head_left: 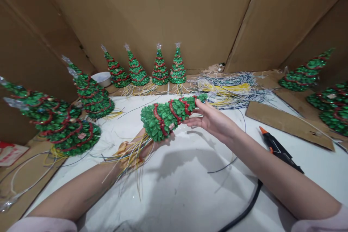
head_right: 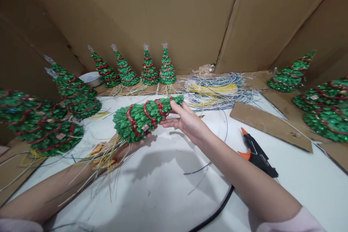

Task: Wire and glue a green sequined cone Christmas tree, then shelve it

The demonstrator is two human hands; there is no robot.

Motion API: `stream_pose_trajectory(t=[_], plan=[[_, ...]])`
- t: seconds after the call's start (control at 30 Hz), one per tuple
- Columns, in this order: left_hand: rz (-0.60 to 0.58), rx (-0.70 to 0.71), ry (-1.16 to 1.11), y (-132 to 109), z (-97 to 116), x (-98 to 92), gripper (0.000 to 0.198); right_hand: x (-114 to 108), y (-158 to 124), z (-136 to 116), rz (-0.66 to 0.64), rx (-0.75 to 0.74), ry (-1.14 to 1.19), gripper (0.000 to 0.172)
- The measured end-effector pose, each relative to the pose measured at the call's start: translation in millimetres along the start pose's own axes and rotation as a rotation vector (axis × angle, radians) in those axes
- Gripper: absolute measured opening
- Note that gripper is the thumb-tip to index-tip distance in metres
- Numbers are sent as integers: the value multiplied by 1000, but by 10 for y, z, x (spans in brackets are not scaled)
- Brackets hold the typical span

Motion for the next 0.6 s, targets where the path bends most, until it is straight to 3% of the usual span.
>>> stream_pose_trajectory(t=[0.2, 0.33, 0.43, 0.6], plan=[[-226, -123, -165, -9, -80, 157, 30, -5, -18, -49, 7, -4, -65, 19], [-349, -144, -167, 61, -167, 139, 32, -51, -1, -43, 56, 18, -79, 22], [-351, -96, -159, 121, -170, 71, 34, -70, -7, -60, 72, 13, -82, 21], [-240, 7, -184, 139, -97, 20, 37, -153, -5, -147, 140, -12, -65, 24]])
Point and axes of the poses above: each hand's wrist, its own y-axis towards the middle knuckle, its own x-axis out of the palm, z = x × y, the point moved 8 cm from there along y, towards the middle knuckle, and after that the axes turned 15 degrees about z, right-handed, at the moved point
